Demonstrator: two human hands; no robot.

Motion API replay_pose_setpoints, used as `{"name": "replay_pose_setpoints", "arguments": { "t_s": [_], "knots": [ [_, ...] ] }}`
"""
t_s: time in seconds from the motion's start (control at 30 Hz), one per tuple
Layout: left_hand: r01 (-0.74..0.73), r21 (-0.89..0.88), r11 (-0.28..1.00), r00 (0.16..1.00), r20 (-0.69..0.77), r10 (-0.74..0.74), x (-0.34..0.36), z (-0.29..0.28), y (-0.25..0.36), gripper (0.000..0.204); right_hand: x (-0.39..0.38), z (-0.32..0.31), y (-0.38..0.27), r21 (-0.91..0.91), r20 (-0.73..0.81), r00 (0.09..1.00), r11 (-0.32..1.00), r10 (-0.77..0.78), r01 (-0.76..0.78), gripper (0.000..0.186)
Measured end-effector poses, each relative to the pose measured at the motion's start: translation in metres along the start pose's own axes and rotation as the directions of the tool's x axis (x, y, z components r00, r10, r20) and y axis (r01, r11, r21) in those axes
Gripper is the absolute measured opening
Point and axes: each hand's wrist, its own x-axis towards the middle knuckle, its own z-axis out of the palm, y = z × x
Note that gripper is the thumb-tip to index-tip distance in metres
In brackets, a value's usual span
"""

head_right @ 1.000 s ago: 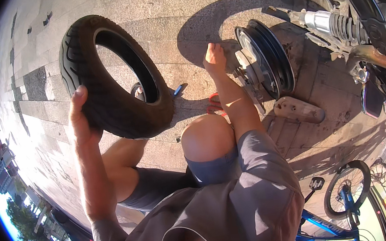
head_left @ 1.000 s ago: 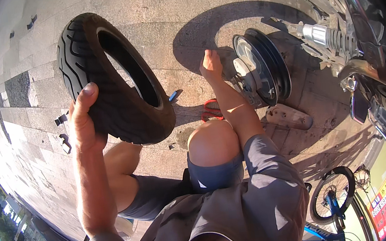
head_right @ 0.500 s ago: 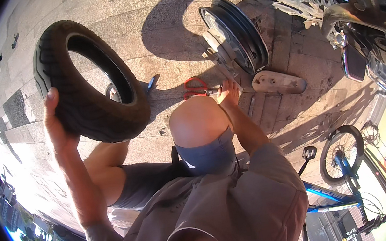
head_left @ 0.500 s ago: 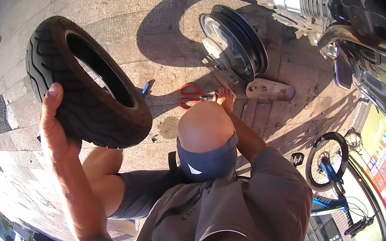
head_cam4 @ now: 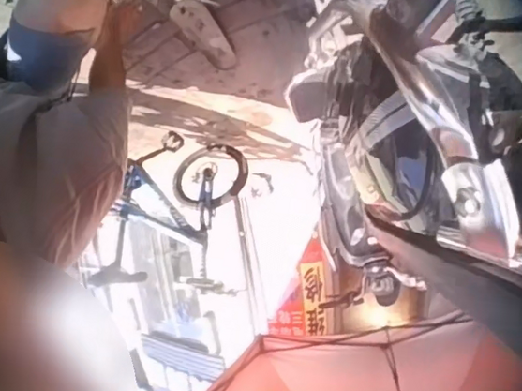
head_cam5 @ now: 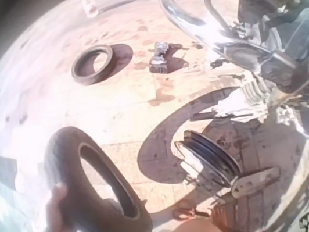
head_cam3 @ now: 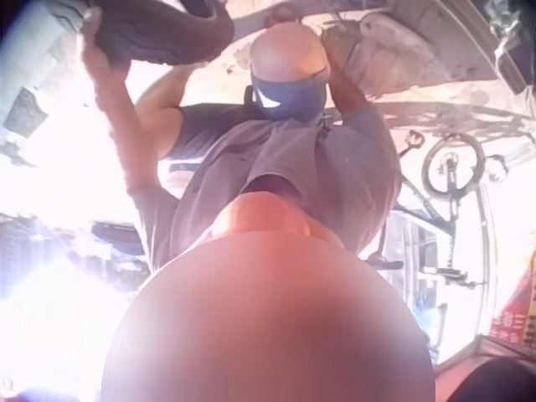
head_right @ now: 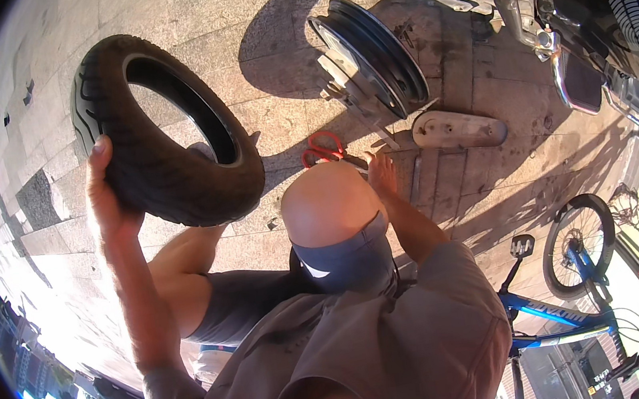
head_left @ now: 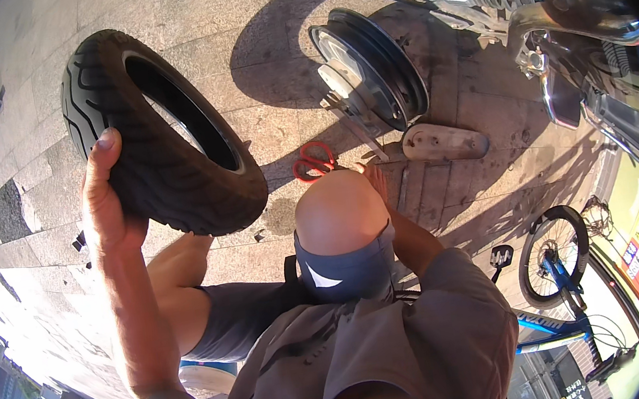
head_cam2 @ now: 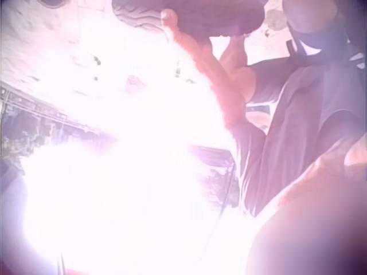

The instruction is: The person removes a tire from a scooter wheel, inspects the tire and rim, and then uses a tool to remove the rim lock from the wheel.

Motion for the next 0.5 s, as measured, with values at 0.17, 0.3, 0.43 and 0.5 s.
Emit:
{"name": "replay_pose_setpoints", "arguments": {
  "t_s": [0.17,0.3,0.43,0.5],
  "knots": [
    [-0.019,0.071,0.997,1.0,0.0,0.019,0.013,0.01,-0.004,0.053,-0.002,-0.002,0.0,-0.017,0.051,0.998,1.0,0.026,-0.025,0.029],
    [0.012,0.101,0.995,1.0,0.012,-0.013,0.029,0.022,-0.011,0.054,-0.002,-0.008,0.0,-0.031,0.077,0.996,0.999,0.039,-0.037,0.029],
    [0.03,0.075,0.997,0.999,0.04,-0.033,0.038,0.043,-0.017,0.053,-0.002,-0.021,0.008,-0.002,0.035,0.997,0.998,0.069,-0.069,0.029],
    [0.035,0.017,0.999,0.998,0.048,-0.036,0.039,0.06,-0.018,0.049,-0.005,-0.041,0.012,0.153,-0.15,0.982,0.984,0.119,-0.095,0.029]
  ]
}}
